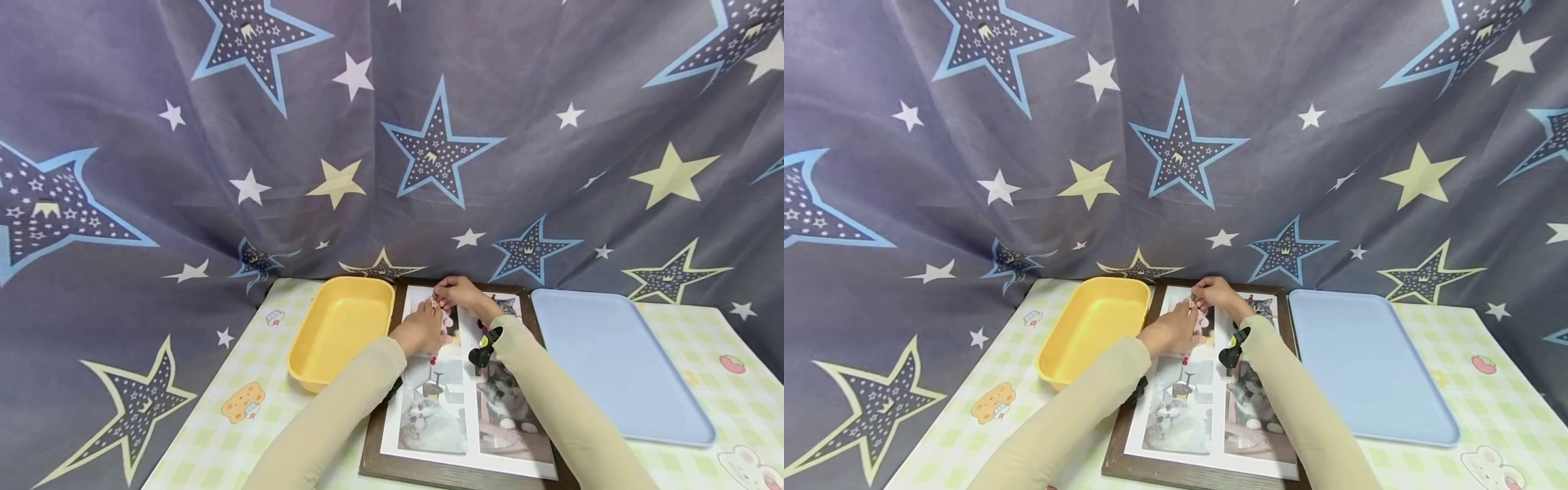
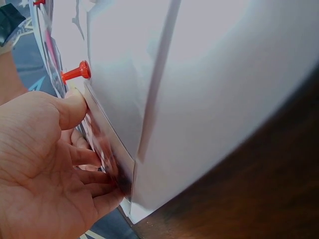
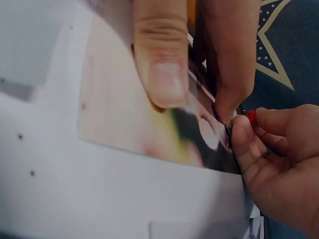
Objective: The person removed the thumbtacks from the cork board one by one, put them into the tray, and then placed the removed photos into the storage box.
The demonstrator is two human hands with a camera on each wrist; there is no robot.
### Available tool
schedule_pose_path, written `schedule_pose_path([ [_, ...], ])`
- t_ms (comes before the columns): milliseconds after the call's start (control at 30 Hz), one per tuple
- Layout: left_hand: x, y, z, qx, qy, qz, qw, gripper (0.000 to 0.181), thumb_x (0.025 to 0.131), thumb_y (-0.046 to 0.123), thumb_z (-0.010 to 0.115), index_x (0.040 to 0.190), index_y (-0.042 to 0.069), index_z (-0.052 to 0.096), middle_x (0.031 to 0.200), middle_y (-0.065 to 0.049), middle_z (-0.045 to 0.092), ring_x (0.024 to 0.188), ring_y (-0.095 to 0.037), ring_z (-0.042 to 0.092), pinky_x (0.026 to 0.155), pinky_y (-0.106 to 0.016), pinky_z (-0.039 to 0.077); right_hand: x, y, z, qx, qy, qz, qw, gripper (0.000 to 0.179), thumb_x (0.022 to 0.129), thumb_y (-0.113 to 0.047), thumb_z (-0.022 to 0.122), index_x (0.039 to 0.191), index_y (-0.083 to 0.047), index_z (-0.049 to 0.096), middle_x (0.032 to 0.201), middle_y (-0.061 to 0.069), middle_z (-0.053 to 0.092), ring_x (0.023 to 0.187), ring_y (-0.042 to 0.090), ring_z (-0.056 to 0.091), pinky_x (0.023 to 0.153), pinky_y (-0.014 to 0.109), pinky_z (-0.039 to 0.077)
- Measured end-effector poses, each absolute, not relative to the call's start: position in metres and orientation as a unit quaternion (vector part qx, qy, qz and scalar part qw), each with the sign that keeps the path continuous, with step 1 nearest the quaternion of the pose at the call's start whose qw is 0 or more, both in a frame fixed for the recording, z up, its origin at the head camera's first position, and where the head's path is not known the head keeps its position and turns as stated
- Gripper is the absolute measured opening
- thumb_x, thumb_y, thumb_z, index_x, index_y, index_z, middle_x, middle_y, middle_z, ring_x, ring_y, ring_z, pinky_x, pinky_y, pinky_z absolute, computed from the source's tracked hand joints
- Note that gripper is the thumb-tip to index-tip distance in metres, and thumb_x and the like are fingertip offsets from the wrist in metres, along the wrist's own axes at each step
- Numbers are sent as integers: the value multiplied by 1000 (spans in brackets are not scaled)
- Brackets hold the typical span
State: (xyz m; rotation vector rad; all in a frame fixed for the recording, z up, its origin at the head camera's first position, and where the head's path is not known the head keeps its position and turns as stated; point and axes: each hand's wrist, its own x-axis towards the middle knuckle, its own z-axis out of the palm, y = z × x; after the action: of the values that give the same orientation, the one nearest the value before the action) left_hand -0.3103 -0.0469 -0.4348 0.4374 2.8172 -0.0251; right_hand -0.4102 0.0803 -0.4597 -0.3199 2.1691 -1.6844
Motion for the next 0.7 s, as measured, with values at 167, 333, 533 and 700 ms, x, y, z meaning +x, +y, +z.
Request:
schedule_pose_path([
  [167,-311,-48,-436,153,978,-4,139,80,104,50,49,161,0,23,168,-23,18,157,-31,21,122,-37,36,-409,81,-454,-103,752,-617,205,25,104,-3,52,118,18,55,86,10,69,67,10,64,67,23,58],
  [333,-312,-48,-437,146,980,1,138,80,104,50,51,161,0,24,168,-23,19,157,-32,21,122,-37,36,-407,88,-445,-113,744,-621,218,29,105,-2,51,122,21,54,94,16,71,72,12,69,79,31,62],
  [533,-313,-48,-436,148,980,-1,134,77,104,48,50,160,0,26,168,-25,19,157,-33,22,121,-37,37,-403,102,-430,-120,754,-608,217,32,104,0,52,126,22,54,99,16,71,79,15,70,90,39,61],
  [700,-312,-47,-436,150,979,7,136,77,104,47,51,159,-1,28,167,-26,20,156,-33,23,120,-38,38,-396,117,-416,-127,763,-595,219,33,104,-4,54,128,18,56,105,19,73,83,14,72,92,41,60],
])
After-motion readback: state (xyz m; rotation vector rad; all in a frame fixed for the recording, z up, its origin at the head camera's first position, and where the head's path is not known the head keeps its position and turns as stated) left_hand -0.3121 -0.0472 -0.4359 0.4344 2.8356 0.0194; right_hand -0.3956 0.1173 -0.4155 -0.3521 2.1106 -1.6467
